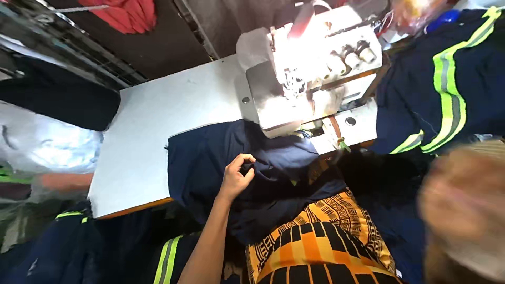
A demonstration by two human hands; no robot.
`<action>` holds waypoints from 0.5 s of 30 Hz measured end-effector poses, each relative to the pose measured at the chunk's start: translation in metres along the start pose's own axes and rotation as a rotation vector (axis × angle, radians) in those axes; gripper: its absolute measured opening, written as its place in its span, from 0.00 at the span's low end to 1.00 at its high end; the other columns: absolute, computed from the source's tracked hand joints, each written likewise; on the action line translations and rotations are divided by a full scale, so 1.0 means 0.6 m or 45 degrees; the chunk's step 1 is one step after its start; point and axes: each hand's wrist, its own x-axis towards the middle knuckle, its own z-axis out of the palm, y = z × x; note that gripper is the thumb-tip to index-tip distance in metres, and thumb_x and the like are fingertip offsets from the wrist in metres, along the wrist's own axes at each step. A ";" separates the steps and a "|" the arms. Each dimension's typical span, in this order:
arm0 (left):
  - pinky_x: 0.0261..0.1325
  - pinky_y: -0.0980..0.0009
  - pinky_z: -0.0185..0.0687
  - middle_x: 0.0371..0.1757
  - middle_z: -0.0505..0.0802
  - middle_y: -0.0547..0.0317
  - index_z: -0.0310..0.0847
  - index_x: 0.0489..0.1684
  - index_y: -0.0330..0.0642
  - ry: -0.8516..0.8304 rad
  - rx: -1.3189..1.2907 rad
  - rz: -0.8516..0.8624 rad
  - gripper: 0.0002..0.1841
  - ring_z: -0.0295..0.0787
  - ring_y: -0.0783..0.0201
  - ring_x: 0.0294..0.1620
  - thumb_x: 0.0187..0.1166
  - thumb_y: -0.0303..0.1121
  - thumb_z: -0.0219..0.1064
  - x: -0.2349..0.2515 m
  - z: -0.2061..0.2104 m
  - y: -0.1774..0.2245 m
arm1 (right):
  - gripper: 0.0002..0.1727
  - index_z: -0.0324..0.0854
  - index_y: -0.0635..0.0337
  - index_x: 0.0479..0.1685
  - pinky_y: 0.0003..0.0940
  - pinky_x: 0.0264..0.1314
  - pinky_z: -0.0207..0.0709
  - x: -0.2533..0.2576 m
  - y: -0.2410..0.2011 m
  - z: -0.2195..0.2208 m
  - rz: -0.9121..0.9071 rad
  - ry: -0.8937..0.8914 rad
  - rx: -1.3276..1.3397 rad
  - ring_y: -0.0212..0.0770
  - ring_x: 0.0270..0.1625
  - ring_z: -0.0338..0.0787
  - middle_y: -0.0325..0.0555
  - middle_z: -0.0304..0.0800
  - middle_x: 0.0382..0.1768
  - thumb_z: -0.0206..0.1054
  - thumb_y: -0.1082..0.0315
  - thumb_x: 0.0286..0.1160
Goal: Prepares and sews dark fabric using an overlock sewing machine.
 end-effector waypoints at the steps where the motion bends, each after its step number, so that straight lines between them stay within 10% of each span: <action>1: 0.62 0.72 0.85 0.51 0.94 0.53 0.84 0.51 0.31 0.008 -0.027 -0.004 0.15 0.90 0.70 0.55 0.65 0.23 0.65 0.000 0.002 0.001 | 0.09 0.90 0.47 0.50 0.20 0.52 0.84 0.006 0.073 0.041 0.007 0.089 -0.169 0.21 0.46 0.88 0.28 0.92 0.44 0.74 0.59 0.76; 4: 0.65 0.71 0.85 0.51 0.94 0.52 0.82 0.50 0.30 -0.015 -0.056 0.032 0.13 0.91 0.69 0.56 0.68 0.21 0.64 0.004 -0.002 0.002 | 0.24 0.87 0.67 0.53 0.46 0.49 0.86 -0.016 0.234 0.141 0.282 -0.027 -0.661 0.48 0.43 0.91 0.56 0.91 0.46 0.82 0.58 0.64; 8: 0.74 0.67 0.80 0.52 0.96 0.58 0.91 0.39 0.39 0.014 0.011 0.079 0.07 0.89 0.65 0.66 0.71 0.23 0.67 0.015 -0.028 0.037 | 0.11 0.92 0.59 0.35 0.57 0.61 0.80 -0.029 0.308 0.165 0.299 -0.078 -0.851 0.54 0.54 0.92 0.50 0.95 0.43 0.73 0.60 0.74; 15: 0.71 0.71 0.79 0.46 0.94 0.63 0.92 0.43 0.43 -0.440 -0.075 0.527 0.16 0.87 0.71 0.59 0.89 0.40 0.59 0.111 -0.045 0.186 | 0.06 0.85 0.64 0.36 0.24 0.38 0.81 0.034 0.250 0.148 0.806 0.262 0.160 0.27 0.30 0.84 0.37 0.86 0.28 0.65 0.73 0.80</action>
